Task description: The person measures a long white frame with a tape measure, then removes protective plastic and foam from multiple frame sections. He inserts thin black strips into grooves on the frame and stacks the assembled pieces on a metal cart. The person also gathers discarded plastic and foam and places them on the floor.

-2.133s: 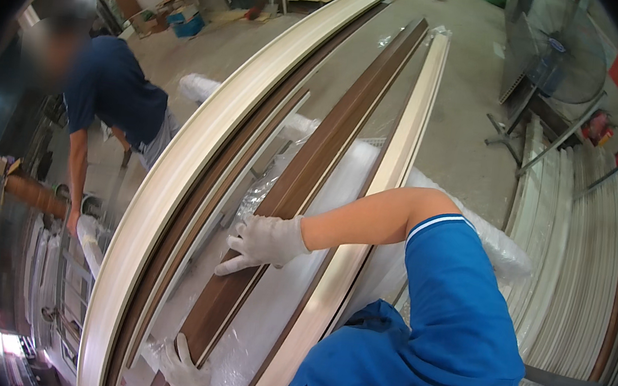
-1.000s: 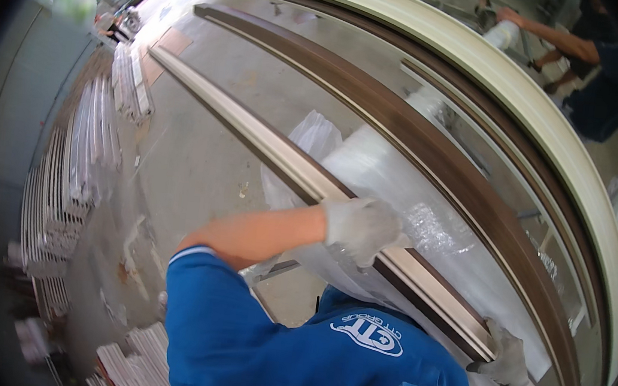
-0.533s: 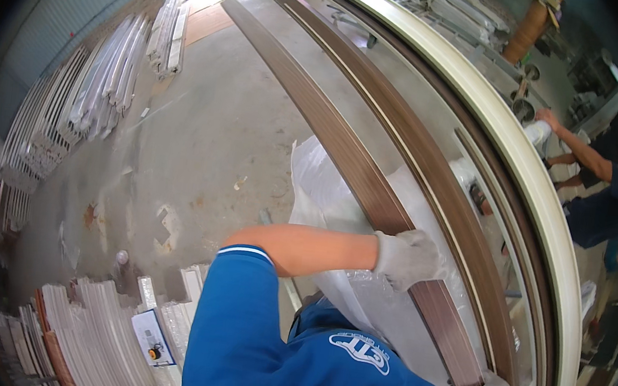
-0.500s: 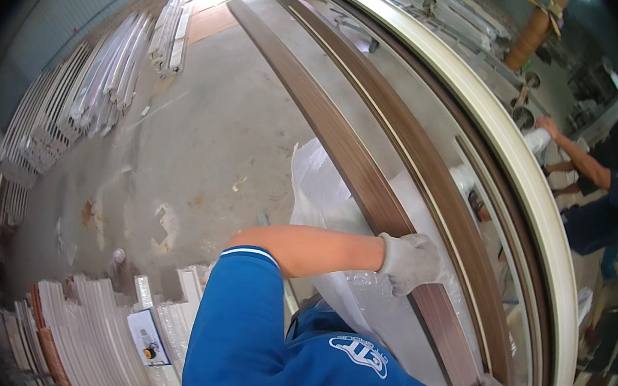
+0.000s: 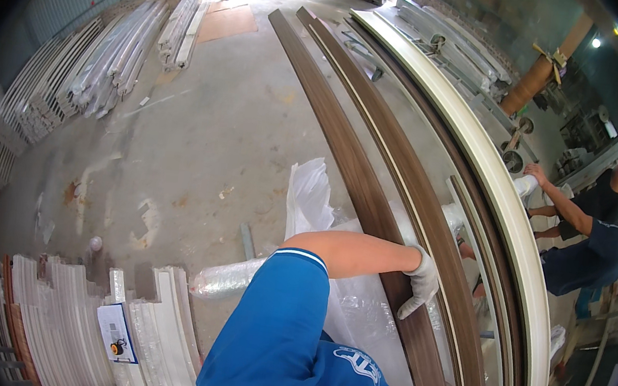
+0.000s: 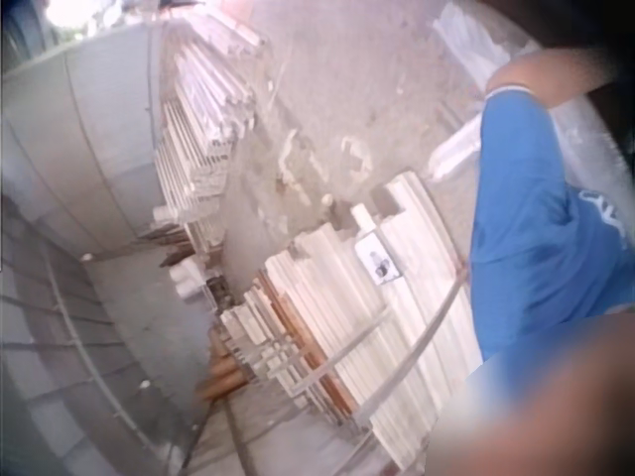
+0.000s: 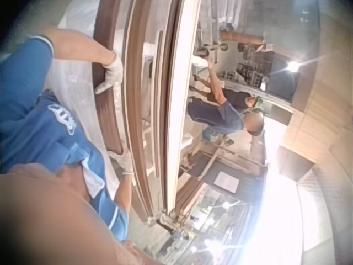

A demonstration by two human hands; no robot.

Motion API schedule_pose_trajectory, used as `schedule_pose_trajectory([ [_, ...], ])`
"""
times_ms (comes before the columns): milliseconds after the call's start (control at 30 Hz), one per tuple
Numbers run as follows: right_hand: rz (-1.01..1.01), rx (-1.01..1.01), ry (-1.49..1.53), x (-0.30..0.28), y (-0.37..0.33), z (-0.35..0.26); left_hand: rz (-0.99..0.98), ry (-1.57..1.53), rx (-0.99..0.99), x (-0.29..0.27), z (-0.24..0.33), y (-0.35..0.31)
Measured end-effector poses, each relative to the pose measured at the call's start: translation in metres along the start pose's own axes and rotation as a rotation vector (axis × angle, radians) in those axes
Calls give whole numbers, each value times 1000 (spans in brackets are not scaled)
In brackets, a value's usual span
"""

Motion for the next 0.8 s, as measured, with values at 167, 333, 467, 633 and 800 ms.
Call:
schedule_pose_trajectory([
  [167,-19,1,121,9,7,15,28,-34,-2,6,-6,5],
  [333,-33,-25,115,10,10,38,21,-48,44,-4,4,-6],
  [467,-26,-9,170,16,12,56,99,39,94,-20,15,-24],
  [633,-22,-54,155,21,16,68,137,-11,38,-14,12,-30],
  [800,159,3,86,21,11,61,337,94,38,13,10,-32],
])
Point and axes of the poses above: each hand's wrist, its own y-axis towards the middle knuckle, its own x-axis out of the palm, z = x × y, the point moved 3 cm from there along y, towards the middle knuckle, and after that the axes turned 11 degrees about z, right-handed, at the moved point
